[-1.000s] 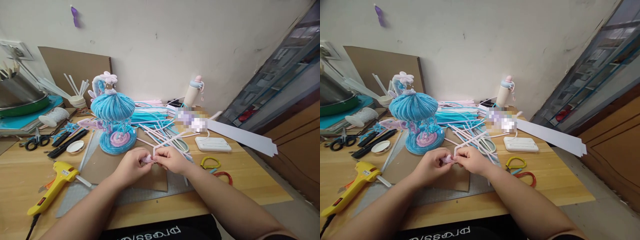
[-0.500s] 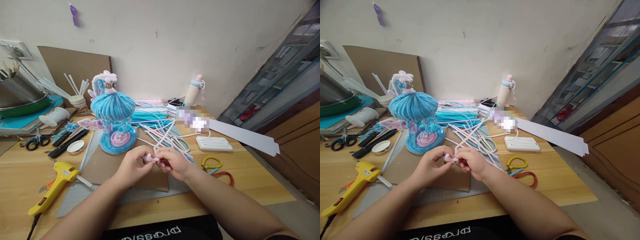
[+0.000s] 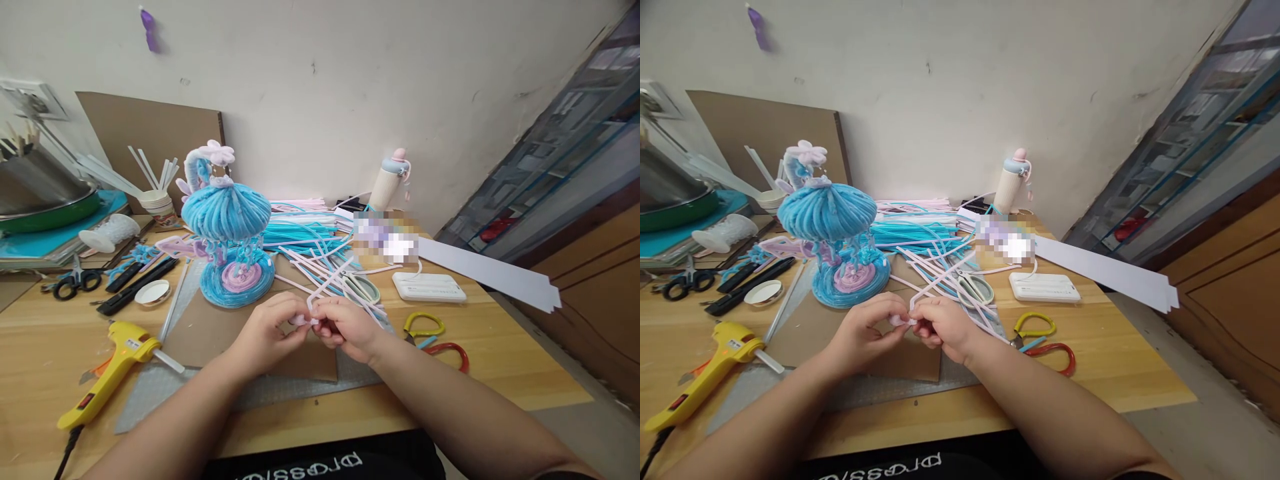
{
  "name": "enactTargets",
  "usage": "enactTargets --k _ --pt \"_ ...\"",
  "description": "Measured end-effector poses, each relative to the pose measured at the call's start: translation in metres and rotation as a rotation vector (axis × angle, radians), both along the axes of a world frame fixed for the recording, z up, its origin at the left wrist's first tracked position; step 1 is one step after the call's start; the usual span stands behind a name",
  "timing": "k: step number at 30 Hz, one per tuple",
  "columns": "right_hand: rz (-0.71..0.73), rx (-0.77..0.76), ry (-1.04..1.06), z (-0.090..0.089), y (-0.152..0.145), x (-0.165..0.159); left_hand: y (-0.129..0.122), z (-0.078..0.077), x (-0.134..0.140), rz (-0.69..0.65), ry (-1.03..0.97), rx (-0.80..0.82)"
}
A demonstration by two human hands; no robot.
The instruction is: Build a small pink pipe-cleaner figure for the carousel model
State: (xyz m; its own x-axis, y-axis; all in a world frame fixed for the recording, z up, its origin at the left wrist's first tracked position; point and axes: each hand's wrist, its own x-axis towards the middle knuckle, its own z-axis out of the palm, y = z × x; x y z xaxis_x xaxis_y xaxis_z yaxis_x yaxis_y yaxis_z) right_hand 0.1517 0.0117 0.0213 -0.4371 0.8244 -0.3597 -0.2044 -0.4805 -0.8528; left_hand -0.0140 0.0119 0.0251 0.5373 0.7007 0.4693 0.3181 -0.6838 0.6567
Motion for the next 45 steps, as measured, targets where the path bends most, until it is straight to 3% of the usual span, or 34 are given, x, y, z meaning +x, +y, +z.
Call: enactTargets --k 3,5,7,10,12,14,20,28,40,45 --pt "0.067 -0.051 -0.009 -0.001 0.001 0.001 -0.001 -0.001 -0.001 -0.017 0.004 0.06" --pt "0.082 0.045 -0.064 0.001 0.0 0.004 -0.002 -0.001 -0.001 0.007 -0.035 0.025" --pt "0.004 0.332 -0.205 0.005 -0.002 0.009 -0.003 0.0 -0.001 0.053 -0.124 -0.075" --pt "-0.204 0.963 -0.44 0.01 -0.003 0.017 -0.003 0.001 0.0 0.093 -0.294 -0.258" --pt "-0.209 1.297 -0.52 0.012 -0.002 0.021 -0.003 0.002 0.0 0.074 -0.383 -0.372" --pt "-0.127 1.47 -0.554 0.011 0.001 0.022 -0.002 0.003 0.001 0.021 -0.43 -0.475" --pt "-0.018 1.556 -0.644 0.008 0.006 0.023 -0.002 0.004 0.002 -0.119 -0.445 -0.732" --pt "-0.021 1.773 -0.669 0.009 0.005 0.027 -0.002 0.004 0.0 -0.186 -0.472 -0.852" --pt "-0.018 1.855 -0.762 0.008 0.005 0.032 -0.004 0.007 -0.001 -0.151 -0.277 -0.548" --pt "-0.032 1.876 -0.791 0.009 0.005 0.033 -0.005 0.01 0.0 -0.121 -0.247 -0.52"
